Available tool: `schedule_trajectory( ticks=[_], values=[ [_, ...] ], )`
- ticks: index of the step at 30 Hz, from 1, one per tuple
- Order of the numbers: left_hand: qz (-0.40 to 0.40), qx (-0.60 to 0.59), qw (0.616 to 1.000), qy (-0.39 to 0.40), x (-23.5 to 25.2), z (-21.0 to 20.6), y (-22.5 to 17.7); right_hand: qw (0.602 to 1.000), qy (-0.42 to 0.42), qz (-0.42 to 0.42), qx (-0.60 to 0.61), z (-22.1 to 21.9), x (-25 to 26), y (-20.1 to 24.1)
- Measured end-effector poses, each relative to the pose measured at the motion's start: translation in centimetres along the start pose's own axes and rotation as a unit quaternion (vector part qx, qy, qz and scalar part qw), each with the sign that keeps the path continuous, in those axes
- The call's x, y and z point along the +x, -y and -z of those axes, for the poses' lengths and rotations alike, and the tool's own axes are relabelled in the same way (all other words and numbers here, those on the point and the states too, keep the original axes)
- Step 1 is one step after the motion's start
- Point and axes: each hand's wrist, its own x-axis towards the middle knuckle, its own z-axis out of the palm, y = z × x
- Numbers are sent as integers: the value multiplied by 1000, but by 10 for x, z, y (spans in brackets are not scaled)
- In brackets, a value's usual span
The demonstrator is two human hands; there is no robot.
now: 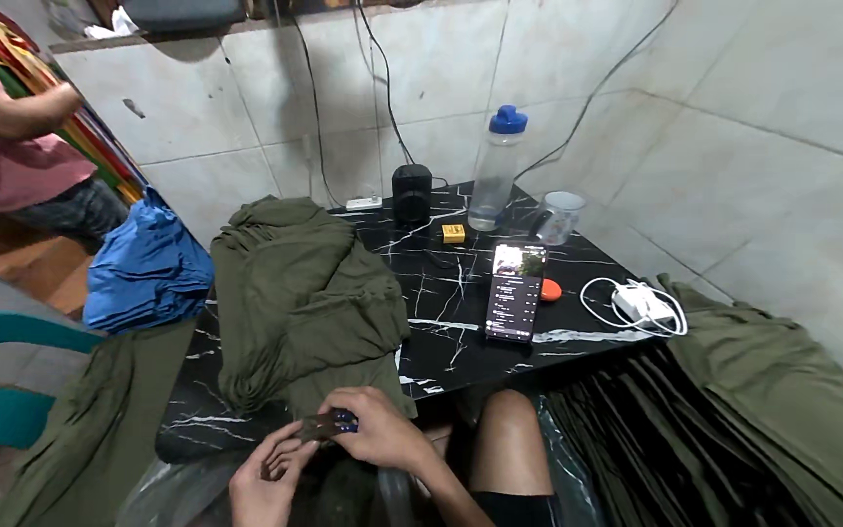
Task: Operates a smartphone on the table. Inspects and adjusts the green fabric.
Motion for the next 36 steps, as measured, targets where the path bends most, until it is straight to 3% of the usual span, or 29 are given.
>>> schedule_trajectory(
  ticks=[7, 17, 19, 23, 25, 36],
  values=[
    [-109, 127, 986, -22, -2, 16, 14, 1000, 17, 3, -25, 2, -3, 2],
    [-152, 102, 982, 39, -2, 29, 6, 997, 41, -2, -58, 7, -5, 2],
    [-134, 104, 985, 24, -2, 27, 4, 997, 38, -3, -64, 4, -5, 3],
    [-35, -11, 999, 6, -1, 10, -2, 995, 45, -15, -88, 3, -4, 10],
    [-35, -14, 999, 9, -2, 3, 1, 995, 42, -14, -93, 2, -4, 8],
    [-168, 223, 959, -49, -4, 10, 10, 990, 58, -26, -122, -1, -5, 13]
  ],
)
